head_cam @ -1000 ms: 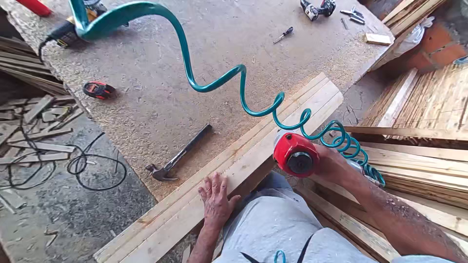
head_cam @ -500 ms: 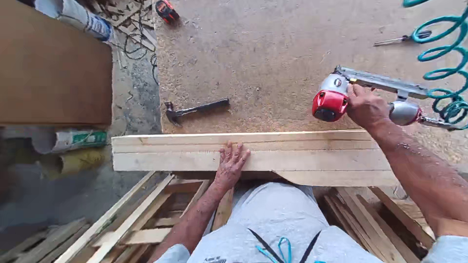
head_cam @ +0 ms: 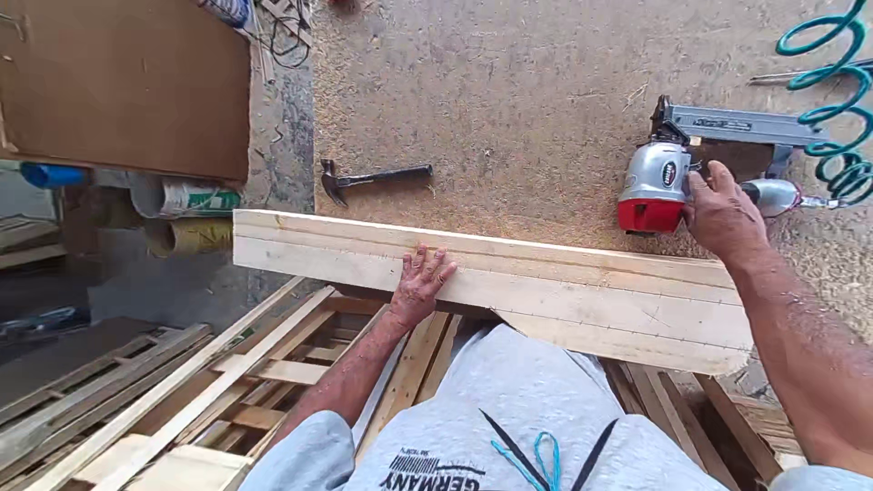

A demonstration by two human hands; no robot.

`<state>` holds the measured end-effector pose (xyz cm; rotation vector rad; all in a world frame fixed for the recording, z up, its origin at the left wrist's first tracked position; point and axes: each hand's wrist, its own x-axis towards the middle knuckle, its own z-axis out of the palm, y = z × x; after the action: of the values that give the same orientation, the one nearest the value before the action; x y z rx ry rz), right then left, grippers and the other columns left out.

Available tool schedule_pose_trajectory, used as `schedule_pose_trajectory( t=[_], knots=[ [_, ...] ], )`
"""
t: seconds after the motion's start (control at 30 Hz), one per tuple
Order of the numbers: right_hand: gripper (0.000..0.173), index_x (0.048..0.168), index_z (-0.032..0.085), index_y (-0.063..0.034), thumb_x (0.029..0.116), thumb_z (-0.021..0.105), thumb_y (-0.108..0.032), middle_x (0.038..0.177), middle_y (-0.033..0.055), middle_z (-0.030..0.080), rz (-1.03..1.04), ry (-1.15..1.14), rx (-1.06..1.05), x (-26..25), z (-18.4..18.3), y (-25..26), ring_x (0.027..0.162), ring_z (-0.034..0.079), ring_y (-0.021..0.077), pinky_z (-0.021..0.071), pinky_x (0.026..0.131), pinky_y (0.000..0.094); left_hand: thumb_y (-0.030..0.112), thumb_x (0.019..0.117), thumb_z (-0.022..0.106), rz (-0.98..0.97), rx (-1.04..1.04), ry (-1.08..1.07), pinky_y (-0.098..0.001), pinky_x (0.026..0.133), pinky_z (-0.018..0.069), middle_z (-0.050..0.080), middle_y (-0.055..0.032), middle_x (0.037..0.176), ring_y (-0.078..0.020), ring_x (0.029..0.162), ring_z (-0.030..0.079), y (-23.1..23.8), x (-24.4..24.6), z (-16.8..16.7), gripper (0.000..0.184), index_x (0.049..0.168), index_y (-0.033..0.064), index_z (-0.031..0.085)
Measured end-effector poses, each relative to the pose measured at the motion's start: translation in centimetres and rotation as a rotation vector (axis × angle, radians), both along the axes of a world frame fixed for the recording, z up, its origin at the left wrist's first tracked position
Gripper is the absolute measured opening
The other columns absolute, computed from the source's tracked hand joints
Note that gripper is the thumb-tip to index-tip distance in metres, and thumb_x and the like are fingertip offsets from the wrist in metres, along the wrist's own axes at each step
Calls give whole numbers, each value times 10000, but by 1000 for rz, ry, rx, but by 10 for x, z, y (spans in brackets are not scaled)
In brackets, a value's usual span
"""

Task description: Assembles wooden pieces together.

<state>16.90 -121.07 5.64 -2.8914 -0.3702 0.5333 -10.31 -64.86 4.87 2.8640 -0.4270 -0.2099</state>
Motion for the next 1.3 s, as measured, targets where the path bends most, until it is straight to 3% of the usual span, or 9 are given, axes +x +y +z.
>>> schedule_pose_trajectory(
  t=[0.1, 0.3, 0.5, 0.67, 0.77, 0.87, 1.07, 1.2, 1.3],
  knots=[
    [451, 1424, 537, 34, 1035, 554, -193, 1512, 316, 446, -70, 6, 43, -50, 20, 3, 1340, 505, 511, 440, 1065, 676, -13, 831, 675, -21, -14, -9, -792, 1139, 237, 408, -173, 1619, -532, 1495, 292, 0, 2, -1, 794, 1526, 325, 491],
    [442, 1306, 649, 18, 1050, 543, -327, 1448, 287, 545, -71, -90, 302, -123, 29, 86, 1343, 547, 435, 460, 1104, 570, 39, 891, 667, 9, -47, -18, -786, 1155, 212, 394, -117, 1639, -491, 1519, 272, 3, 1, -6, 731, 1523, 359, 487],
    [426, 1348, 642, -56, 1052, 518, -336, 1424, 183, 599, 279, 50, 463, -75, -1, 293, 1301, 591, 343, 475, 1090, 516, 27, 889, 638, 27, -76, -3, -785, 1153, 213, 410, -113, 1631, -497, 1519, 268, 3, 11, -15, 724, 1522, 351, 498],
    [492, 1448, 546, -60, 993, 607, -239, 1542, 191, 480, 428, 83, 482, -29, -46, 453, 1375, 517, 364, 458, 1103, 512, 41, 867, 655, 44, -72, -12, -787, 1143, 229, 446, -129, 1605, -504, 1501, 303, 1, 12, -14, 696, 1489, 333, 546],
    [465, 1409, 588, -80, 985, 637, -264, 1418, 189, 580, 466, 0, 474, -13, -69, 505, 1291, 559, 387, 494, 1037, 526, 48, 875, 638, 59, -76, -13, -779, 1159, 211, 452, -108, 1605, -480, 1511, 302, 3, 9, -16, 684, 1488, 339, 552],
    [291, 1206, 681, -49, 1032, 558, -247, 1200, 174, 671, 540, -57, 408, 11, -75, 513, 1158, 625, 374, 515, 959, 527, 47, 892, 604, 65, -94, -12, -772, 1167, 205, 440, -90, 1616, -468, 1519, 293, 3, 9, -19, 682, 1497, 356, 535],
    [308, 1208, 665, 7, 1030, 502, -185, 1215, 222, 665, 559, -146, 185, 96, -59, 456, 1190, 604, 408, 475, 988, 562, 93, 957, 560, 50, -106, 0, -764, 1184, 163, 370, -83, 1658, -463, 1545, 226, 6, 6, -23, 665, 1553, 368, 451],
    [326, 1274, 658, -40, 1033, 478, -165, 1316, 211, 643, 229, -198, 89, 142, -45, 365, 1285, 562, 421, 444, 1053, 595, 112, 910, 596, 28, -84, -31, -757, 1187, 148, 358, -89, 1664, -460, 1550, 213, 9, 8, -24, 717, 1565, 358, 434],
    [402, 1387, 627, -103, 1047, 497, -273, 1413, 161, 604, -59, -212, 135, 110, -1, 287, 1330, 547, 361, 457, 1093, 522, 128, 907, 591, 11, -72, -51, -749, 1191, 142, 371, -107, 1654, -466, 1546, 219, 9, 8, -25, 708, 1564, 339, 435]
  ],
)
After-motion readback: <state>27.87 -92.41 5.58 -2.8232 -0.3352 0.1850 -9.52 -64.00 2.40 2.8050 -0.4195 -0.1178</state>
